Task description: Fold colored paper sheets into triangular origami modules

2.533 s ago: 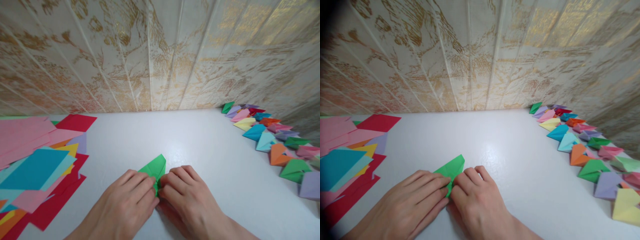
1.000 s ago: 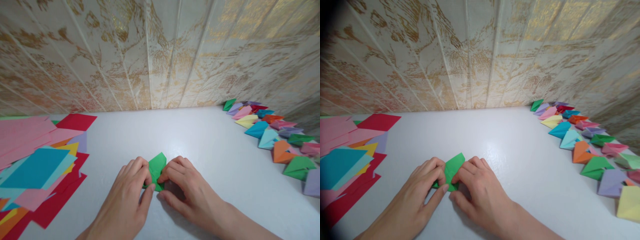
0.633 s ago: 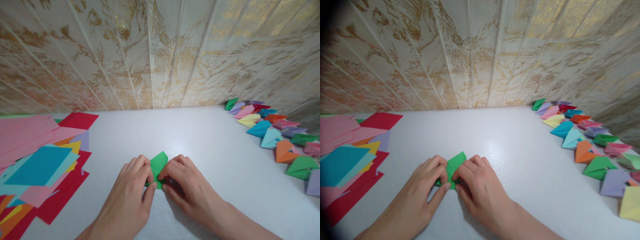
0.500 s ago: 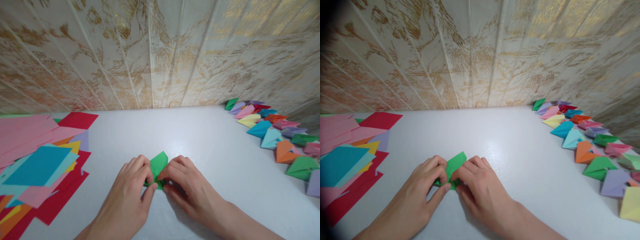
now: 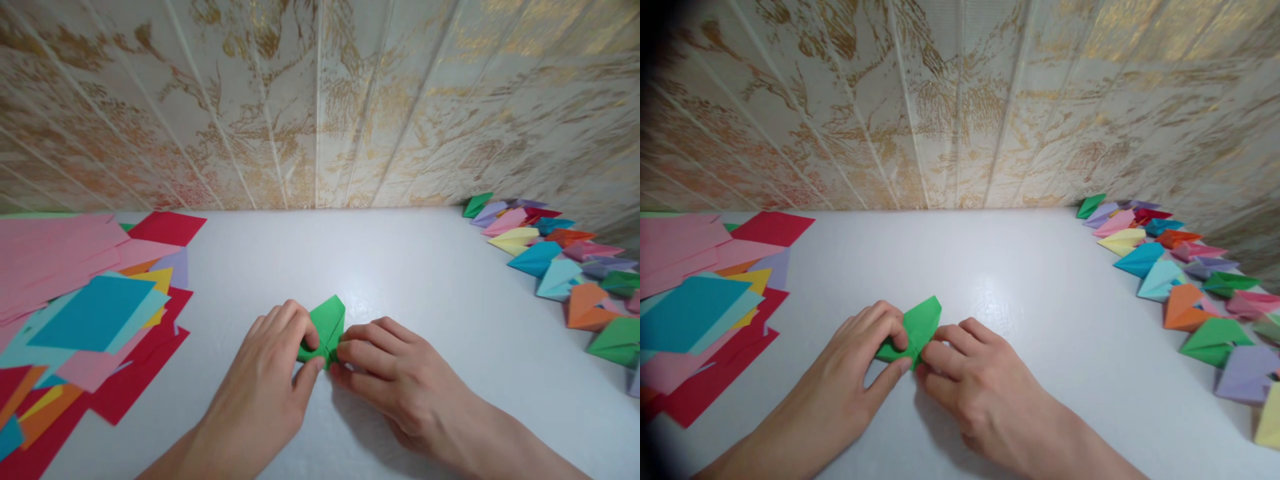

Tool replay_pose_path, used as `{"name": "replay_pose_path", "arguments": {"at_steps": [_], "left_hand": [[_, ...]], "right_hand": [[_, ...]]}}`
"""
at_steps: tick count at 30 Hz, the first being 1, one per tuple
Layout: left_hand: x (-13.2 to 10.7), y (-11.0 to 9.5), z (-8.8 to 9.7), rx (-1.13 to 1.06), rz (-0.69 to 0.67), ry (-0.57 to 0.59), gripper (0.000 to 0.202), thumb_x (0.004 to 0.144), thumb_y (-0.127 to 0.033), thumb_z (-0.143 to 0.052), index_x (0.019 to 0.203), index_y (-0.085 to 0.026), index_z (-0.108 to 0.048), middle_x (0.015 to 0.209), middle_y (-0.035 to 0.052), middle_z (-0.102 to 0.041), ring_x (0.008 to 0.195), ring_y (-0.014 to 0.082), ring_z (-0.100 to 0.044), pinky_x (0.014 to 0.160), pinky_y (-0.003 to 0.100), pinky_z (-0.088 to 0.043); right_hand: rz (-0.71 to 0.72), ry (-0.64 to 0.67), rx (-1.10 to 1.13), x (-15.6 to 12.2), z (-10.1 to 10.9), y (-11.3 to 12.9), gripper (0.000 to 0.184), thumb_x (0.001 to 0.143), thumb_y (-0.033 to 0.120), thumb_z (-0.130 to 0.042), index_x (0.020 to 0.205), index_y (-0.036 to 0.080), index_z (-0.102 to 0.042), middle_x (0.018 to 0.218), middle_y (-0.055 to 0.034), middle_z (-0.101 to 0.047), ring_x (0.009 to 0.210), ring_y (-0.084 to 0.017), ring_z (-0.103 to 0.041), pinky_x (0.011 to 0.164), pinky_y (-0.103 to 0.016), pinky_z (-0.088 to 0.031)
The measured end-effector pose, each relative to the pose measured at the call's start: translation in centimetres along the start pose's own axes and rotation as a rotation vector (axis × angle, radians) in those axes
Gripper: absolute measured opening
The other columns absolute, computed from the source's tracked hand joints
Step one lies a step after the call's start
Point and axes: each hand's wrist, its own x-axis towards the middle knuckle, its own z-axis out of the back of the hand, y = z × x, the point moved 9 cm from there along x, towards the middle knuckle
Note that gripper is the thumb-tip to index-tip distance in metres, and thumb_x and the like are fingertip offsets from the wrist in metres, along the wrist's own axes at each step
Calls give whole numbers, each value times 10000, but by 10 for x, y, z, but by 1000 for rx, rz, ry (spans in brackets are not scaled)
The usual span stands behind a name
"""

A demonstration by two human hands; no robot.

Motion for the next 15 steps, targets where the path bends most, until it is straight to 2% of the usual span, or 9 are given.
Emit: {"name": "replay_pose_path", "arguments": {"at_steps": [3, 6, 10, 13, 15], "left_hand": [[0, 2, -2, -24, 8, 14, 169, 873, -73, -491, 872, -235, -442, 933, 16, -515, 888, 242, -495, 788, 427, -392], [0, 3, -2, -29, 1, 2, 152, 889, -90, -478, 872, -236, -441, 940, 17, -516, 893, 242, -494, 800, 433, -389], [-2, 4, -2, -14, 3, -20, 124, 895, -117, -479, 875, -235, -447, 932, 15, -515, 884, 239, -493, 791, 423, -384], [-3, 3, -3, -2, 3, -18, 123, 891, -116, -476, 875, -234, -449, 935, 14, -519, 879, 236, -492, 792, 418, -373], [-3, 2, -3, -1, 3, -18, 127, 884, -108, -478, 871, -231, -450, 934, 13, -520, 873, 232, -491, 791, 414, -366]], "right_hand": [[19, 19, -46, 1, -2, 3, 213, 940, 60, -487, 1004, 165, -662, 1116, -89, -712, 1048, -260, -605, 830, -409, -433], [15, -22, -34, 1, 3, 1, 247, 965, 59, -447, 1017, 165, -663, 1220, -81, -701, 1068, -237, -610, 830, -384, -449], [74, -111, -48, -2, 11, 4, 293, 1019, 110, -380, 1086, 147, -662, 1089, -89, -738, 957, -223, -626, 785, -378, -453], [72, -114, -55, -3, 9, 5, 286, 1019, 120, -391, 1080, 140, -669, 975, -92, -725, 936, -232, -615, 774, -381, -433], [35, -104, -33, -3, 6, 3, 244, 1002, 106, -438, 1042, 148, -675, 971, -80, -713, 935, -225, -611, 777, -376, -418]]}}
